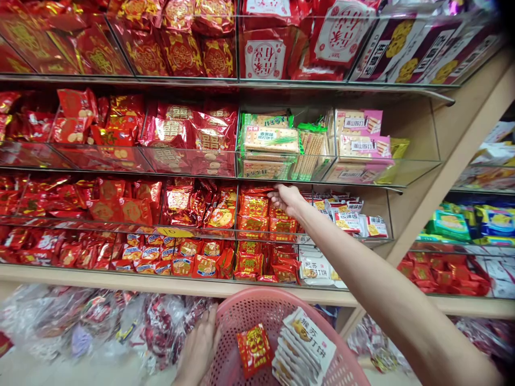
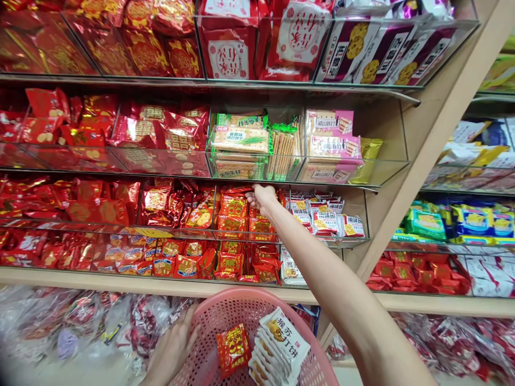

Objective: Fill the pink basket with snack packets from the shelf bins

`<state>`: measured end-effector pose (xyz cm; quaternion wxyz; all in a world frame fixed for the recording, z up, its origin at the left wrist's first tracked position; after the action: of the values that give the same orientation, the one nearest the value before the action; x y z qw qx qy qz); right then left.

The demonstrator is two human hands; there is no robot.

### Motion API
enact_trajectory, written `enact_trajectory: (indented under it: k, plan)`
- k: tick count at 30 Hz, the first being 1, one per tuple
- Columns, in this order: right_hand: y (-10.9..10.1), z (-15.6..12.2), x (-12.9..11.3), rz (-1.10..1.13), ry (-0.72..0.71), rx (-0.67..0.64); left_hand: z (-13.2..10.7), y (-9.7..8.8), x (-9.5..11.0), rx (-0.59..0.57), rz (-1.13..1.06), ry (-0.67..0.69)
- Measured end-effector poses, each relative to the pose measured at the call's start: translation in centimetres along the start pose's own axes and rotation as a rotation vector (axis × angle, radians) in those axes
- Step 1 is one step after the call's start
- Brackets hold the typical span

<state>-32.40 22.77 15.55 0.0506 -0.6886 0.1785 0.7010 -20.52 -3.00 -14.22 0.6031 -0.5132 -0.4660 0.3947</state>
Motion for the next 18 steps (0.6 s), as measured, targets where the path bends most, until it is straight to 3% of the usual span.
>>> enact_trajectory:
  k: [5, 11, 18]
  plan:
    - [-1.1, -1.4, 0.6, 0.078, -0.069, -0.033, 0.0, 0.2, 0.0, 0.031, 0.030, 0.012]
    - [-3.1, -3.3, 2.5, 0.319, -0.223, -0.096, 0.1, -0.1, 0.2, 0.013, 0.044, 0.012]
    - [-6.3, -8.5, 5.9, 0.304, -0.178, -0.175, 0.1, -0.3, 0.6, -0.021, 0.055, -0.002]
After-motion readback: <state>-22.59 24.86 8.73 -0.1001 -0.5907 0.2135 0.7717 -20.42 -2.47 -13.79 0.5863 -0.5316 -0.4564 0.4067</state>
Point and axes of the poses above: each hand's wrist, its own z-axis towards the middle knuckle, its own y-axis out of the palm, x = y × z, the point moved 3 cm from there along z, towards the middle knuckle, and after that the axes turned 3 degrees about -x, right-handed, at the moved point
